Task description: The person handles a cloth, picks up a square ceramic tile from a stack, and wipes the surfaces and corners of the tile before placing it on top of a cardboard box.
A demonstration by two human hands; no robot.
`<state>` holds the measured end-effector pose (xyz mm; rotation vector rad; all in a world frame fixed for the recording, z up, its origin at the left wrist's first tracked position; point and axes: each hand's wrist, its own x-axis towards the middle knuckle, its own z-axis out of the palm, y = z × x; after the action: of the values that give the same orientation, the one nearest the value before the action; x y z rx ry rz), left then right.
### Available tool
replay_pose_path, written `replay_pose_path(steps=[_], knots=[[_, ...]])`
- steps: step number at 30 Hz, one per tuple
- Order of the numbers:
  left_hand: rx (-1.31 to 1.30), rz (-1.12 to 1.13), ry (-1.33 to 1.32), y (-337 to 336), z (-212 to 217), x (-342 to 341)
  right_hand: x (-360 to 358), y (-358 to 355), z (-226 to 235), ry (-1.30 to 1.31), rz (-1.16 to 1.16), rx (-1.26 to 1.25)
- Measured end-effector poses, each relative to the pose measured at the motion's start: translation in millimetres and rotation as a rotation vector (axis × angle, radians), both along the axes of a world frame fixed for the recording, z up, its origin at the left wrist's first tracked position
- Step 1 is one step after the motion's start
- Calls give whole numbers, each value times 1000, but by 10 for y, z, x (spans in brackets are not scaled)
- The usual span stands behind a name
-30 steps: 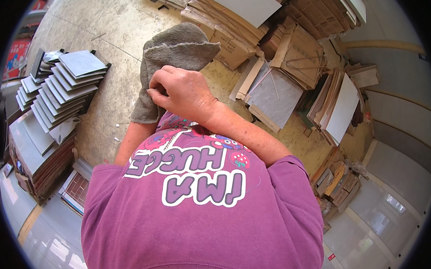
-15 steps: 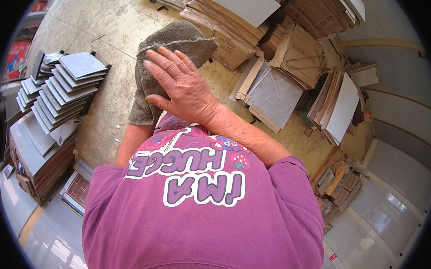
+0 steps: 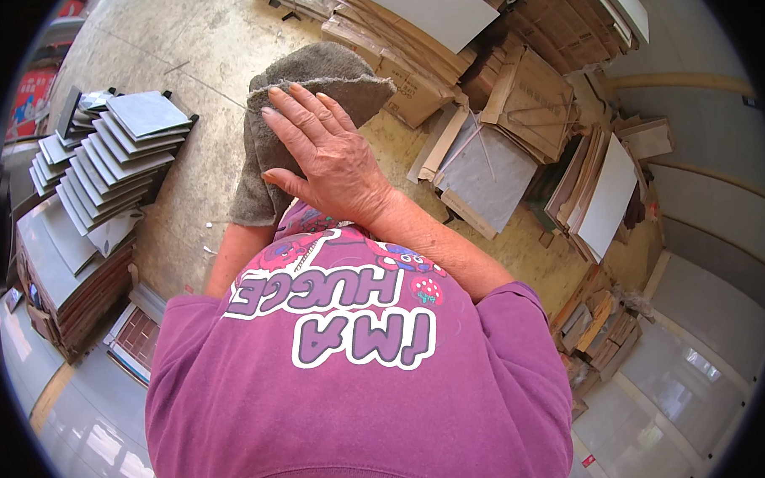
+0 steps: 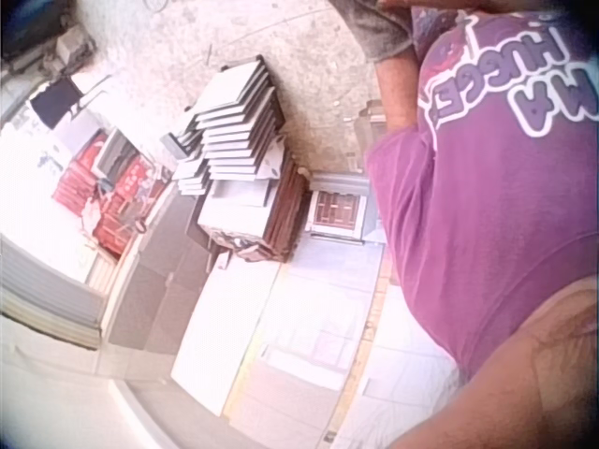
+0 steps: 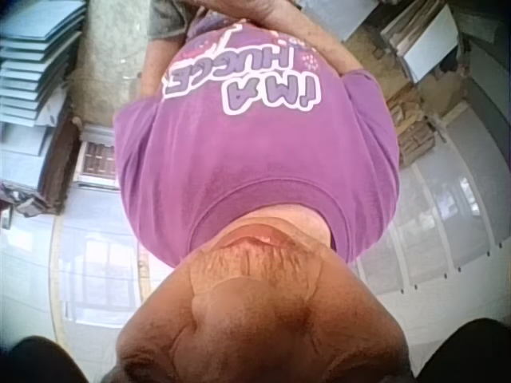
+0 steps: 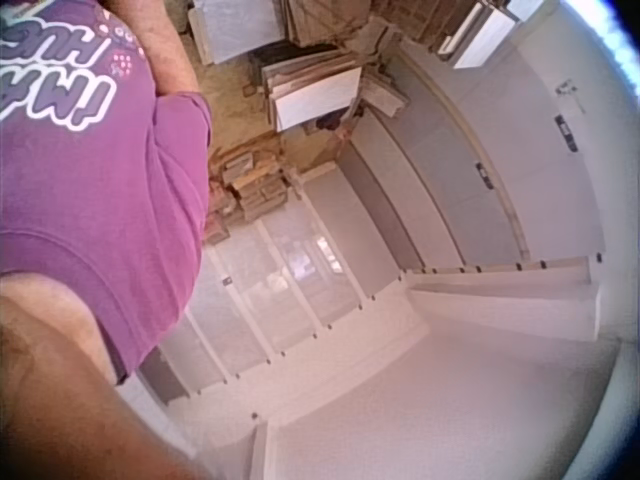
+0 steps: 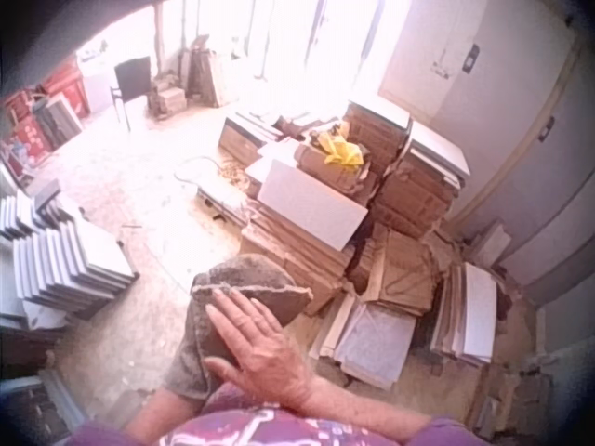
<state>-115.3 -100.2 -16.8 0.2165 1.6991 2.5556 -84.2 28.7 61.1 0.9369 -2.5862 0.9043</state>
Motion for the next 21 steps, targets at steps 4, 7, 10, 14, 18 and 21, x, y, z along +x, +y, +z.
replay_pose_path(steps=[4, 7, 10, 14, 18, 21], knots=[[-133, 23, 67, 7, 62, 3, -7, 4, -40, -3, 20, 16], [-269, 45, 142, 10, 125, -16, -26, 7, 22, 39, 15, 17], [-442, 75, 239, 14, 185, -62, -67, -15, -89, -11, 30, 75], [-587, 81, 339, 9, 279, -143, -59, -3, 8, 24, 77, 10], [-668, 79, 393, -83, 355, -105, -57, -32, 19, -40, 163, 67], [-773, 52, 434, -186, 434, -63, -186, 54, 148, 67, 101, -61]])
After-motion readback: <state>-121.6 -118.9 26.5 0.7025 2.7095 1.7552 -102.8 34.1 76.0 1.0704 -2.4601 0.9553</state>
